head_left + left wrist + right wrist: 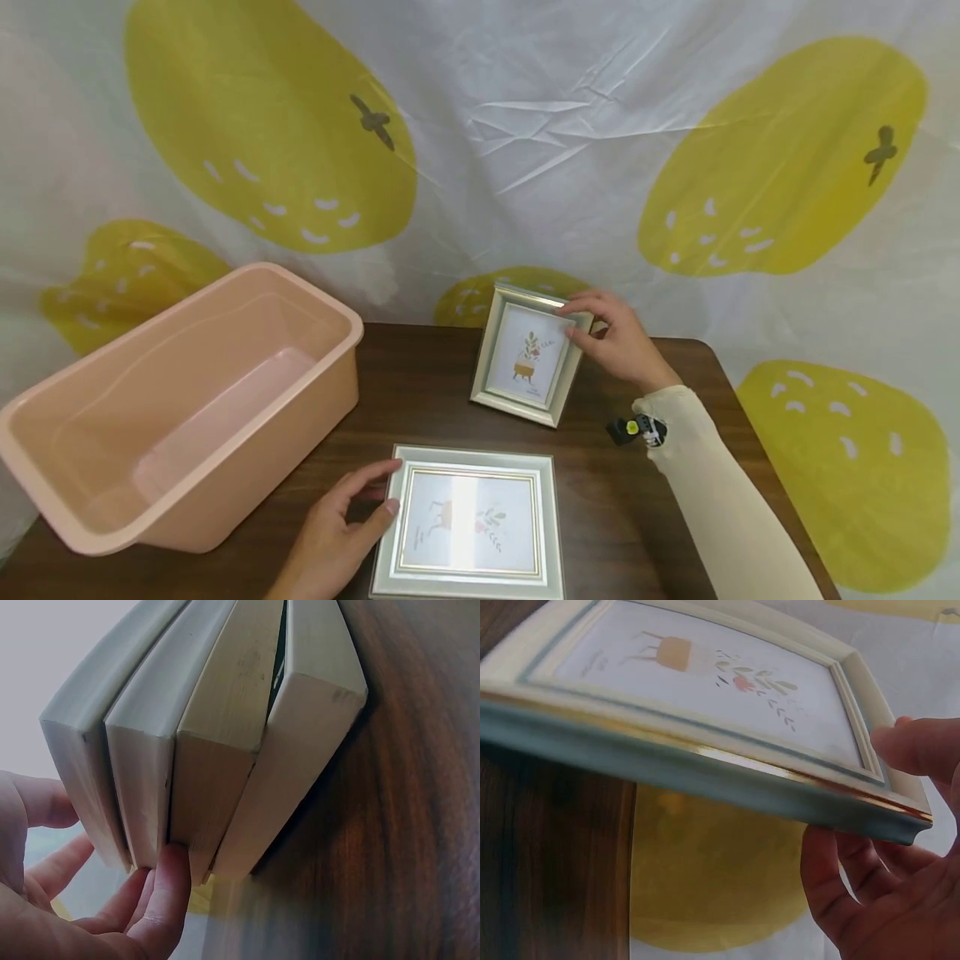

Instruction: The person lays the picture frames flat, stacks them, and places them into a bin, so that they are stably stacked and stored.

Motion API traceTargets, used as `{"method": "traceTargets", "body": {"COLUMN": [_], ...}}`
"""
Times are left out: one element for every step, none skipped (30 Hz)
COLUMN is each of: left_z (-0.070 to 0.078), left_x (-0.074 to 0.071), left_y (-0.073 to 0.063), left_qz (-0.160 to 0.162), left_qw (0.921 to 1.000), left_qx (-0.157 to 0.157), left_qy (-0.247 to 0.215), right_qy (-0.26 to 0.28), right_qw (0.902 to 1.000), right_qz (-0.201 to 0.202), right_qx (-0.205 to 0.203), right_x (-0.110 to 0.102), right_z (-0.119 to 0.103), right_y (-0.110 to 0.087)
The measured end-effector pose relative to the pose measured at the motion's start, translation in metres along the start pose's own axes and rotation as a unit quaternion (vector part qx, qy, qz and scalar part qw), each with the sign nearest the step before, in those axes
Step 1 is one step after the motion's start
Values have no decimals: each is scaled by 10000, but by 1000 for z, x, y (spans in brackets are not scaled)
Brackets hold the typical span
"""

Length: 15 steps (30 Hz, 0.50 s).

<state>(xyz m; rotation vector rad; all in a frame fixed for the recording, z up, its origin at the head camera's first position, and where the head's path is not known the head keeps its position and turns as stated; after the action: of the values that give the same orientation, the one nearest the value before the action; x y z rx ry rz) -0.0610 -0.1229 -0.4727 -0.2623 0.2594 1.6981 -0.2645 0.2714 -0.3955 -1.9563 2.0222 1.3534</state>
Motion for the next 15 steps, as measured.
{"method": "traceTargets", "body": {"left_z": [0,0,0,0,0,-1,0,-1,-1,-1,-1,-1,-1,-1,-1], "left_x": [0,0,1,1,1,1,1,1,1,1,1,1,1,0,0], "left_y": [0,0,1,1,1,1,1,1,1,1,1,1,1,1,1], "left_qz": [6,7,11,14,14,17,13,8,5,0,-3,-3,-10,-14,-17], "left_qw": [10000,10000,10000,10000,10000,10000,10000,10000,10000,10000,10000,10000,10000,10000,10000], "left_qx": [-21,-26,-66,-75,-58,-71,-55,-32,-42,-29,-27,-45,-56,-68,-90], "left_qy": [-6,1,7,4,2,-1,-5,-12,-25,-33,-39,-40,-45,-46,-39], "right_qy": [23,66,111,127,122,110,87,63,0,-81,-128,-151,-189,-226,-266], "right_qw": [10000,9999,9997,9995,9990,9985,9979,9972,9964,9957,9949,9941,9933,9925,9918], "right_qz": [-42,-93,-170,-261,-358,-460,-569,-684,-792,-886,-980,-1068,-1140,-1201,-1246], "right_qx": [23,62,106,158,222,277,305,310,305,267,211,130,55,3,-43], "right_x": [-1,-1,-3,-3,-5,-6,-7,-8,-10,-11,-12,-13,-14,-16,-17], "right_z": [-1,-2,-4,-5,-6,-7,-8,-9,-11,-12,-14,-16,-18,-20,-23], "right_y": [-1,-3,-4,-6,-7,-9,-11,-12,-14,-15,-16,-17,-17,-18,-18]}}
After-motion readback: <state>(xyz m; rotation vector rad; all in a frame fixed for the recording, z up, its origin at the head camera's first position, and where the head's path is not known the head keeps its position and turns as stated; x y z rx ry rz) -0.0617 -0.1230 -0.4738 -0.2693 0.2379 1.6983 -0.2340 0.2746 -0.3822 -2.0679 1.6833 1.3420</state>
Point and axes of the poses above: each hand's wrist, its own y-axis towards the middle knuckle, its own x-axis out of the palm, z = x × y, the point moved 1 cm from there along y, towards the middle knuckle, and after that the axes turned 13 degrees about z, right-handed, at the moved point
